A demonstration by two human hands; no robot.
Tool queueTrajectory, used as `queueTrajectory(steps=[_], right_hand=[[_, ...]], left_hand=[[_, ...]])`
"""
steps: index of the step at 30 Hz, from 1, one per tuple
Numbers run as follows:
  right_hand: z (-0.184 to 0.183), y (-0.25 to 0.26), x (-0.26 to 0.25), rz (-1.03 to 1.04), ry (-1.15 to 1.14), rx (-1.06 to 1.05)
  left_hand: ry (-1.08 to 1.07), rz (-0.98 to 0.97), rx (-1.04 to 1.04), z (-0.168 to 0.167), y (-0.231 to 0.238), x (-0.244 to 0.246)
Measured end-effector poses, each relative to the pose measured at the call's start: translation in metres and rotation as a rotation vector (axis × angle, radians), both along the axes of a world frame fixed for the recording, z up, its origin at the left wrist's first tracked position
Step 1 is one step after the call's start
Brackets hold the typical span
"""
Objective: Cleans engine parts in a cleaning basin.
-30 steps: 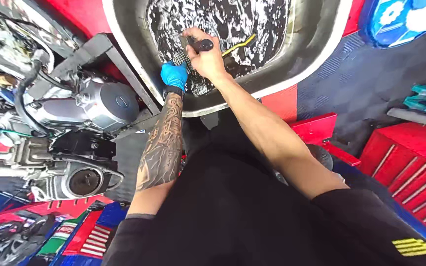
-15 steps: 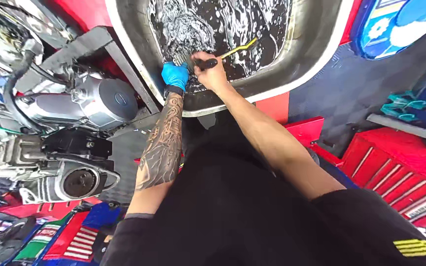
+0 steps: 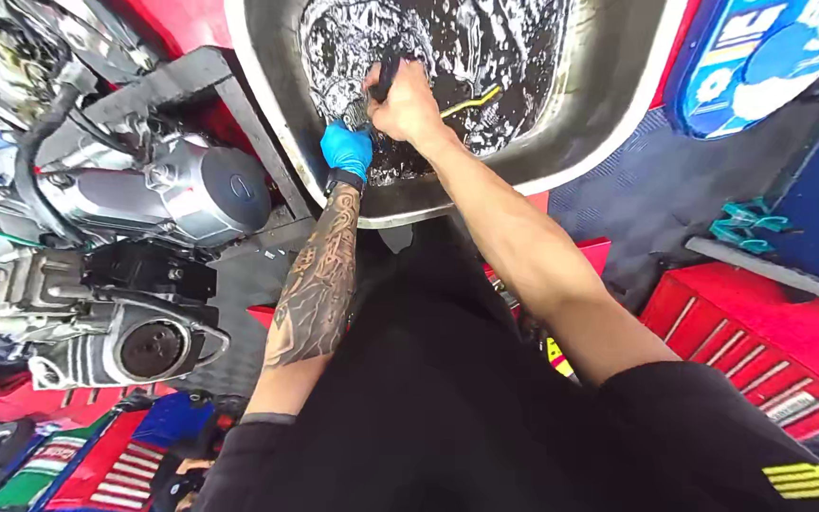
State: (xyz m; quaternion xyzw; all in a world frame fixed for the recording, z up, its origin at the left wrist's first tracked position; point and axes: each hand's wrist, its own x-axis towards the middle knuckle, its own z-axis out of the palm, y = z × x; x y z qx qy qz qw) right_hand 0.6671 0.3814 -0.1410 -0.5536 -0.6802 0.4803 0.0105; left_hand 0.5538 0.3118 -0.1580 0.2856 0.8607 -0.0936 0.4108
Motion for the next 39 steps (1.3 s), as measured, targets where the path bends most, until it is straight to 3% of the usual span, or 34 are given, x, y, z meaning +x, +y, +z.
queueTrajectory(steps=[3,6,9,11,14,16,19,22,26,29,33,36,39], right_hand=[[-0.013,0.003,-0.009,-0.089,0.096,0.117],[-0.032,-0.026,0.003,-0.073,0.134,0.072],[-0.012,-0.015,0.013,0.043,0.022,-0.056],[-0.001,0.008,0.005,-0.002,0.014,-0.006],[-0.023,-0.002,-0.004,-0.092,0.073,0.095],[-0.032,-0.015,0.007,-0.045,0.040,0.023],[-0.015,-0.007,0.016,0.052,-0.070,-0.126],[-0.003,0.014,0.002,-0.106,0.075,0.074],[-0.028,-0.015,0.002,-0.045,0.062,0.024],[-0.016,-0.010,0.007,0.053,-0.029,-0.055],[-0.016,0.003,-0.008,-0.114,0.050,0.105],[-0.030,-0.017,0.000,-0.040,0.056,0.011],[-0.009,0.002,0.003,0.097,-0.059,-0.105]], left_hand=[[0.003,0.014,0.019,0.001,0.000,0.002],[-0.015,-0.001,0.020,-0.001,0.000,0.000],[-0.026,-0.017,0.015,-0.002,-0.002,-0.002],[-0.019,-0.017,0.034,-0.002,0.003,-0.002],[-0.017,-0.010,0.030,-0.001,0.000,0.000],[-0.015,-0.015,0.025,0.000,0.003,0.001],[-0.005,-0.010,0.025,-0.002,-0.001,-0.001],[-0.011,-0.010,0.033,-0.003,0.004,0.000],[-0.012,-0.028,0.033,-0.003,0.003,-0.001],[-0.017,-0.026,0.023,-0.003,-0.001,-0.003],[-0.018,-0.007,0.051,-0.001,0.003,0.001],[-0.020,-0.035,0.042,-0.004,0.001,-0.002],[-0.029,-0.042,0.040,-0.004,-0.001,-0.004]])
